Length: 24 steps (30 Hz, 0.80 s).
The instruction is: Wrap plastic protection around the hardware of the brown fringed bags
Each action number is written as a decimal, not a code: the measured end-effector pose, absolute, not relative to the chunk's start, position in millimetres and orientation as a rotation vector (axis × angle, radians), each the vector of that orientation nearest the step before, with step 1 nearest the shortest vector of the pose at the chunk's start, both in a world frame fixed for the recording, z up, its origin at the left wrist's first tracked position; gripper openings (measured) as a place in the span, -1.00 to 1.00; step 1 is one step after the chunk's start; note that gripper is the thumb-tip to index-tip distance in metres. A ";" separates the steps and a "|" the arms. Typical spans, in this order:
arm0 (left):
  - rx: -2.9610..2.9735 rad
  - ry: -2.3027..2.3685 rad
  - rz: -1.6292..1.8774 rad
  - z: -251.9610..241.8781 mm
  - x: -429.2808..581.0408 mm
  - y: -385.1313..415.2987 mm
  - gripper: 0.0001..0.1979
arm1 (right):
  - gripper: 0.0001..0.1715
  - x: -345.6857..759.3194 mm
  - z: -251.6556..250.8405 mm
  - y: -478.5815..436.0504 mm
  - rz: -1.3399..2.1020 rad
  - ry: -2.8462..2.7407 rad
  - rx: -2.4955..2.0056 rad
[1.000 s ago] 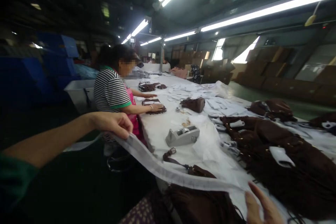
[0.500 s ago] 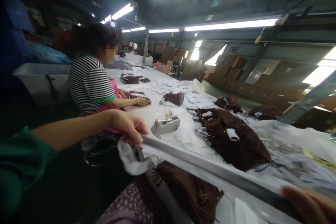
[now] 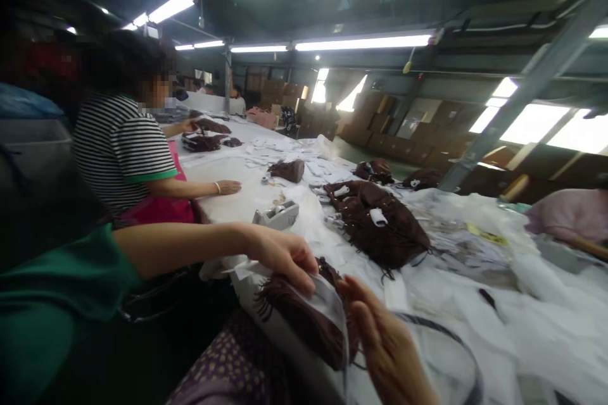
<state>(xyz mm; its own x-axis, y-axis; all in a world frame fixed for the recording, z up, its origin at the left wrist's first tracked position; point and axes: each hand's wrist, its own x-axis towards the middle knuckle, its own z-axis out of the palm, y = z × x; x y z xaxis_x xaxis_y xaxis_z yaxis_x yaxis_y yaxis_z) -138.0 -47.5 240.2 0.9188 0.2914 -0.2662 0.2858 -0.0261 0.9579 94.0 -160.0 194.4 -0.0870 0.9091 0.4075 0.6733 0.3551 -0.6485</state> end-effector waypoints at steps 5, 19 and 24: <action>1.726 0.427 -0.038 239.4 -119.5 -40.3 -0.70 | -0.52 78.4 193.2 -162.3 0.577 -1.838 -1.397; 1.576 0.435 -0.215 177.1 -87.2 -47.7 -0.67 | -0.45 80.6 137.7 -162.4 0.237 -2.057 -1.561; 1.877 0.436 -0.145 168.7 -86.3 -41.6 -0.80 | -0.44 89.0 135.0 -158.1 0.307 -1.968 -1.586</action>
